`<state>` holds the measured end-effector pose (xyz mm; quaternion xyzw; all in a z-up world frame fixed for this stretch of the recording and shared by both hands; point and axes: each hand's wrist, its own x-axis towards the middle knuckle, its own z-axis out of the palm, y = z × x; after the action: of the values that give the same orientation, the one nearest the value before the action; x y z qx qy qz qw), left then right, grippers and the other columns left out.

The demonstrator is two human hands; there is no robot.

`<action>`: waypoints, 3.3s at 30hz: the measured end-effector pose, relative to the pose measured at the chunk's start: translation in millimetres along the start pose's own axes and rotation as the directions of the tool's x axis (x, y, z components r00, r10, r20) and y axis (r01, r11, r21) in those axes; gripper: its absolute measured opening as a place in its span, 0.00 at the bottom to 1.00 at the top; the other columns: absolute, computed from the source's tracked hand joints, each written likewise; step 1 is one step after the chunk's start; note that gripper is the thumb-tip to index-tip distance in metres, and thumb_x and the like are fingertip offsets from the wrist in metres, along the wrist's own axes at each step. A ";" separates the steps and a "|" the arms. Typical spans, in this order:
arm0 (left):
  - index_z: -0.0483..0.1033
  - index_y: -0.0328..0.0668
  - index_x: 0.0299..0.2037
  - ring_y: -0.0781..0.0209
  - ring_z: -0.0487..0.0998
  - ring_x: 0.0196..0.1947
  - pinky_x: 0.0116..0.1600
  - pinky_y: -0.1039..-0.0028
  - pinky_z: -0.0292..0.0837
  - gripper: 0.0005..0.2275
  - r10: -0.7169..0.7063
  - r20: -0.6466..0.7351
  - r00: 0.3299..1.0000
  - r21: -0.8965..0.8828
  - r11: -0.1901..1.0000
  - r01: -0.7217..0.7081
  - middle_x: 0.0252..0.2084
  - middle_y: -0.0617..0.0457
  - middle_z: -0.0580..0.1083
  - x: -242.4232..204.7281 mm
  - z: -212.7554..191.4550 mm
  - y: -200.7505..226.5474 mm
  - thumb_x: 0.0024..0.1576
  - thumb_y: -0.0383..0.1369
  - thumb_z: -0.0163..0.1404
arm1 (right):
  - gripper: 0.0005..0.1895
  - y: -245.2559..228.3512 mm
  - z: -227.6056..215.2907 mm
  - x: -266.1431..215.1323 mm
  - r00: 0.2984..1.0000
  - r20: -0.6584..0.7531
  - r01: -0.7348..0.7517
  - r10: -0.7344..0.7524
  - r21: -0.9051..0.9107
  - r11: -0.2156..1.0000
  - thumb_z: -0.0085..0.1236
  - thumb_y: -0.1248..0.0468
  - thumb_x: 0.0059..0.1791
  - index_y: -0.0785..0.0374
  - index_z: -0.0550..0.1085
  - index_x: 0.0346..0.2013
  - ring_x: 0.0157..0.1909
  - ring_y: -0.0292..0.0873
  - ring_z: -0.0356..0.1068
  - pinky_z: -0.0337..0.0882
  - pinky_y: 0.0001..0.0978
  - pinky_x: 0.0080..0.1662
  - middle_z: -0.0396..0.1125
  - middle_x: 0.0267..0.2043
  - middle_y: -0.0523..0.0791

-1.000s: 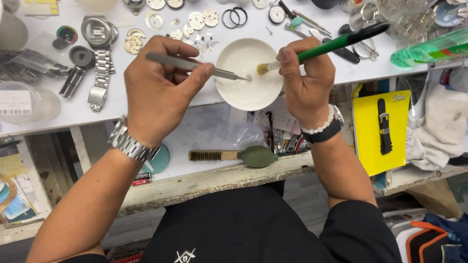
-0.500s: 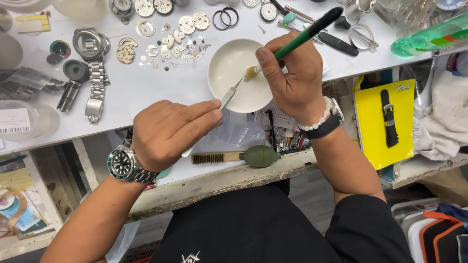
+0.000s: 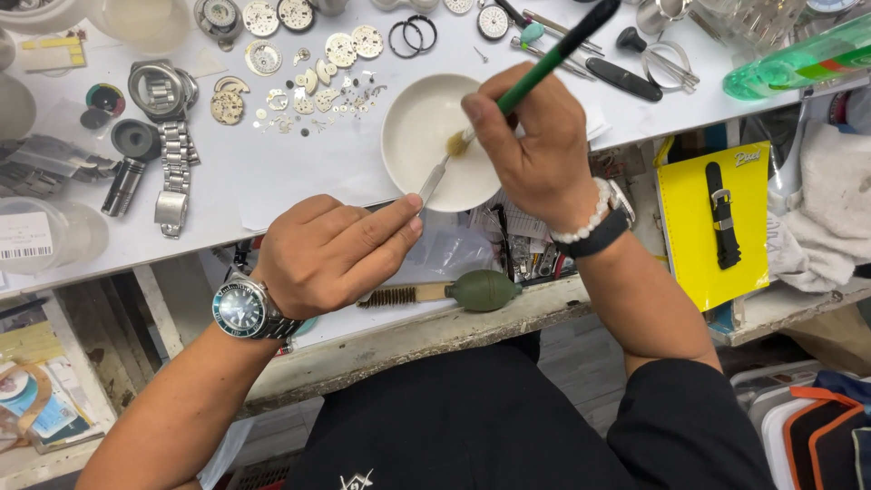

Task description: The person uses tweezers to hold a small watch component over a white bowl while brushing it with a green-handled brush. The component is repeatedly dipped into the liquid and brushed, then placed back on the workbench among other disassembled watch parts.

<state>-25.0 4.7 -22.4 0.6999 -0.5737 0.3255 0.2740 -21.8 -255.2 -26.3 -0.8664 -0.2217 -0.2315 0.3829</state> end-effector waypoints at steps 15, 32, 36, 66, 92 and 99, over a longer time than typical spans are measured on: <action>0.81 0.37 0.37 0.66 0.76 0.24 0.25 0.77 0.63 0.02 0.013 -0.024 1.000 0.053 0.999 -0.012 0.46 0.43 0.82 -3.7 0.6 0.7 0.63 0.25 0.58 | 0.14 6.9 1.8 -0.6 0.999 -0.021 0.031 -0.032 -0.062 0.998 0.48 0.62 0.62 0.69 0.69 0.36 0.30 0.45 0.60 0.62 0.38 0.35 0.64 0.31 0.49; 0.83 0.39 0.42 0.68 0.79 0.24 0.26 0.78 0.62 0.03 -0.094 -0.094 0.991 0.197 0.974 0.111 0.45 0.47 0.84 -34.7 -52.6 11.6 0.64 0.26 0.54 | 0.16 25.1 7.9 -12.9 0.901 -0.271 -0.230 0.339 0.364 0.902 0.46 0.56 0.63 0.67 0.67 0.40 0.29 0.43 0.63 0.70 0.31 0.30 0.65 0.34 0.50; 0.84 0.38 0.41 0.63 0.80 0.26 0.27 0.75 0.65 0.03 -0.157 -0.069 0.985 0.250 0.953 0.170 0.45 0.47 0.84 -53.0 -65.0 6.3 0.63 0.23 0.57 | 0.18 23.9 12.2 -13.2 0.899 -0.282 -0.227 0.334 0.354 0.908 0.46 0.55 0.63 0.68 0.67 0.39 0.26 0.43 0.63 0.69 0.30 0.29 0.65 0.34 0.49; 0.79 0.30 0.45 0.52 0.86 0.41 0.42 0.74 0.83 0.10 -0.745 -0.069 0.664 -0.432 0.622 0.653 0.43 0.40 0.81 16.4 16.5 3.7 0.58 0.22 0.65 | 0.20 21.6 -0.1 -20.2 0.887 -0.362 -0.131 0.288 0.401 0.907 0.47 0.52 0.60 0.68 0.72 0.40 0.32 0.44 0.67 0.78 0.33 0.32 0.64 0.37 0.50; 0.79 0.32 0.44 0.49 0.87 0.44 0.48 0.69 0.85 0.10 -0.710 -0.019 0.704 -0.414 0.646 0.641 0.42 0.41 0.82 11.7 32.1 -0.2 0.56 0.21 0.66 | 0.18 33.3 3.7 -24.2 0.840 -0.445 -0.121 0.311 0.404 0.907 0.47 0.54 0.60 0.67 0.71 0.38 0.28 0.44 0.64 0.70 0.31 0.26 0.65 0.34 0.49; 0.79 0.30 0.42 0.48 0.87 0.43 0.50 0.67 0.86 0.09 -0.736 -0.036 0.676 -0.429 0.622 0.654 0.41 0.38 0.81 8.5 22.5 2.0 0.56 0.21 0.65 | 0.11 32.4 0.1 -28.9 0.954 -0.264 -0.061 0.142 0.292 0.955 0.45 0.61 0.62 0.64 0.71 0.41 0.34 0.42 0.63 0.64 0.33 0.39 0.67 0.37 0.46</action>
<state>-22.6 -18.0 -30.2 0.7616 -0.2760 0.1463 0.5678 -26.5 -280.9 -61.0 -0.7720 -0.1501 -0.2986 0.5407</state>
